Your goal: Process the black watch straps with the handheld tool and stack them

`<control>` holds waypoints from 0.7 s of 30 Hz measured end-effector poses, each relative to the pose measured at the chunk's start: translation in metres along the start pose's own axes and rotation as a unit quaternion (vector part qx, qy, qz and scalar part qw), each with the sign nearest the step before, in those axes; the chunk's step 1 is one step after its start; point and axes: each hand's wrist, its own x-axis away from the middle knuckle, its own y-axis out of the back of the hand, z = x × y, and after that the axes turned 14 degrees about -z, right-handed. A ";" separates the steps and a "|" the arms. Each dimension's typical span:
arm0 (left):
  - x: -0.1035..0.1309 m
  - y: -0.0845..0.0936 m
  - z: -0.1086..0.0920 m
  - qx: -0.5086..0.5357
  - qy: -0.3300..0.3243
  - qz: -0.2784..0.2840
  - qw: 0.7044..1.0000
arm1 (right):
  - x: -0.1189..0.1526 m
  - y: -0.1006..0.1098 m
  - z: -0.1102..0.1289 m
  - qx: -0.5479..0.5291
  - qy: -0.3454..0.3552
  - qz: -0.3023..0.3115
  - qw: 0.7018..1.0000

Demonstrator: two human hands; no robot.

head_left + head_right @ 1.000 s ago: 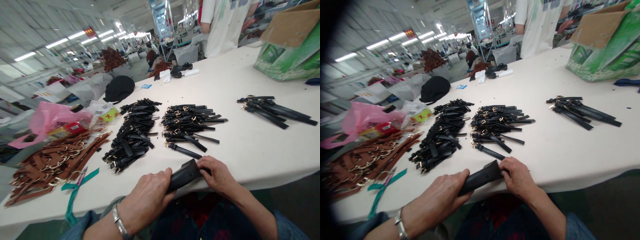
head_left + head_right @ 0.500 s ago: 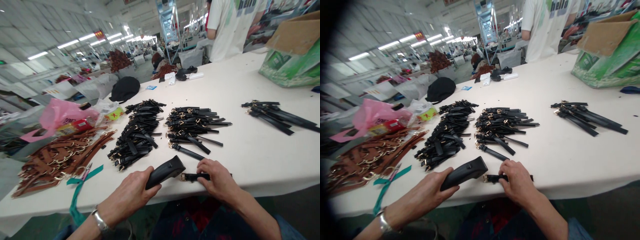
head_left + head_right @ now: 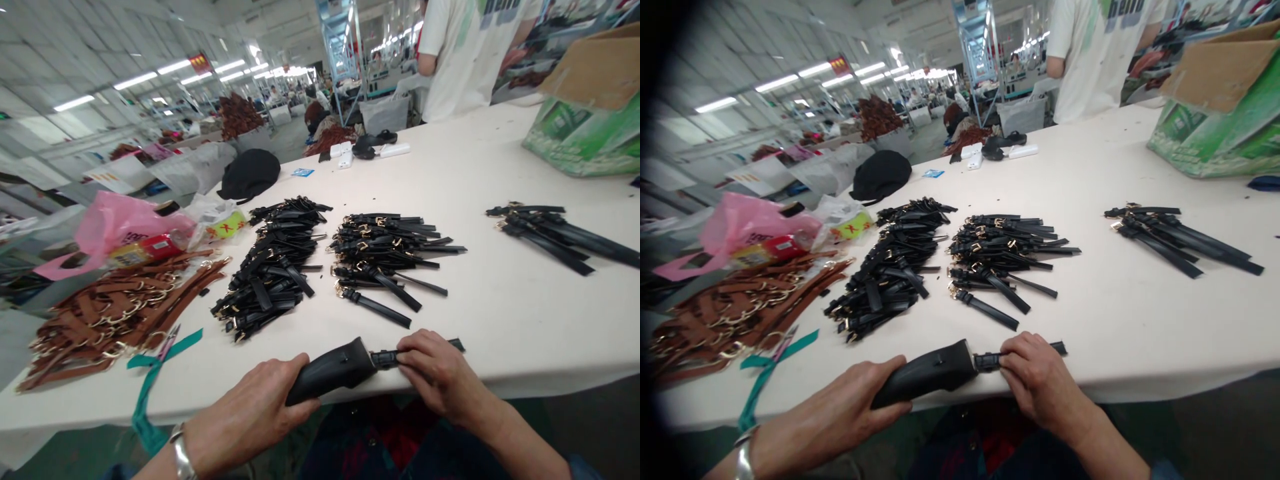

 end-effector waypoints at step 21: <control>0.001 0.003 -0.028 -0.071 -0.039 -0.004 0.997 | -0.005 0.001 -0.004 -0.079 -0.118 0.002 0.990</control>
